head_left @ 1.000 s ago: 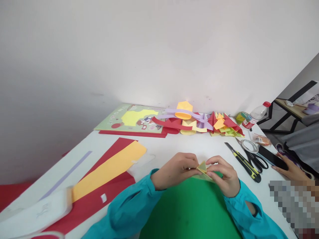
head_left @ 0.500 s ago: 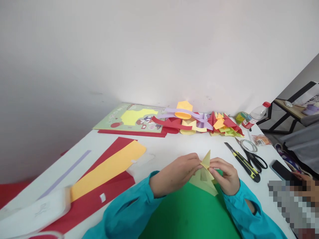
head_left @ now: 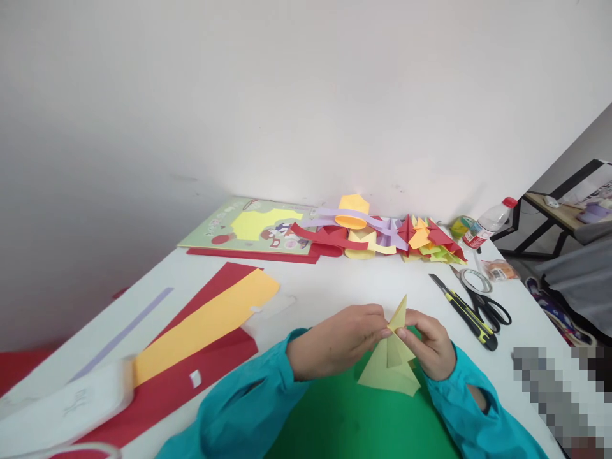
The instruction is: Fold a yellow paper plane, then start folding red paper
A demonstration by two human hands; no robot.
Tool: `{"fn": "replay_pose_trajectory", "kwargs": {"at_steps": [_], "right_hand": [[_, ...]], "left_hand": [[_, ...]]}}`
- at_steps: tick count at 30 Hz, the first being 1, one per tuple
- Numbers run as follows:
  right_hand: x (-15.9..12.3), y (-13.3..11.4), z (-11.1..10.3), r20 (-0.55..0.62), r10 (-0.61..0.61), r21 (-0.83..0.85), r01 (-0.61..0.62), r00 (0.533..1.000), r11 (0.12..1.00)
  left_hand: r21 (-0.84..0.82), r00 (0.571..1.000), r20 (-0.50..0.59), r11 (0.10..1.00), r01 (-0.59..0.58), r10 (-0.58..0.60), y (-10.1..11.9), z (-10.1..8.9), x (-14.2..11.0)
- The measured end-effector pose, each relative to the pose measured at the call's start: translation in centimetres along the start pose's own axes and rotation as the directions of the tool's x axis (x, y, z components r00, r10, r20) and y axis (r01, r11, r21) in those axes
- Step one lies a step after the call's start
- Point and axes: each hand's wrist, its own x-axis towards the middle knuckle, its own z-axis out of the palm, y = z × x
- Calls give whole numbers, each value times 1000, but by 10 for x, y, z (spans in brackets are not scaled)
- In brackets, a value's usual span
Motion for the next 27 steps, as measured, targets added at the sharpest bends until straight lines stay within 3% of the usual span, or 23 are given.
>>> {"fn": "replay_pose_trajectory", "kwargs": {"at_steps": [8, 17, 21, 24, 27], "right_hand": [[4, -4, -2, 39, -22, 42, 20, 999, 999], [-3, 2, 2, 42, 222, 244, -225, 974, 943], [-3, 7, 4, 31, 285, 185, -285, 958, 940], [-4, 8, 4, -43, 319, 151, -309, 947, 939], [-3, 5, 4, -87, 288, 69, -282, 954, 957]], "left_hand": [[-64, 998, -45, 997, 30, -32, -4, 3, 1], [-165, 992, -119, 986, 21, -41, -5, 8, 2], [-192, 990, -123, 981, 40, -65, -4, 6, 2], [-224, 980, -159, 971, 85, -122, -4, 8, 3], [-298, 954, -221, 945, 132, -203, -4, 12, 5]]}}
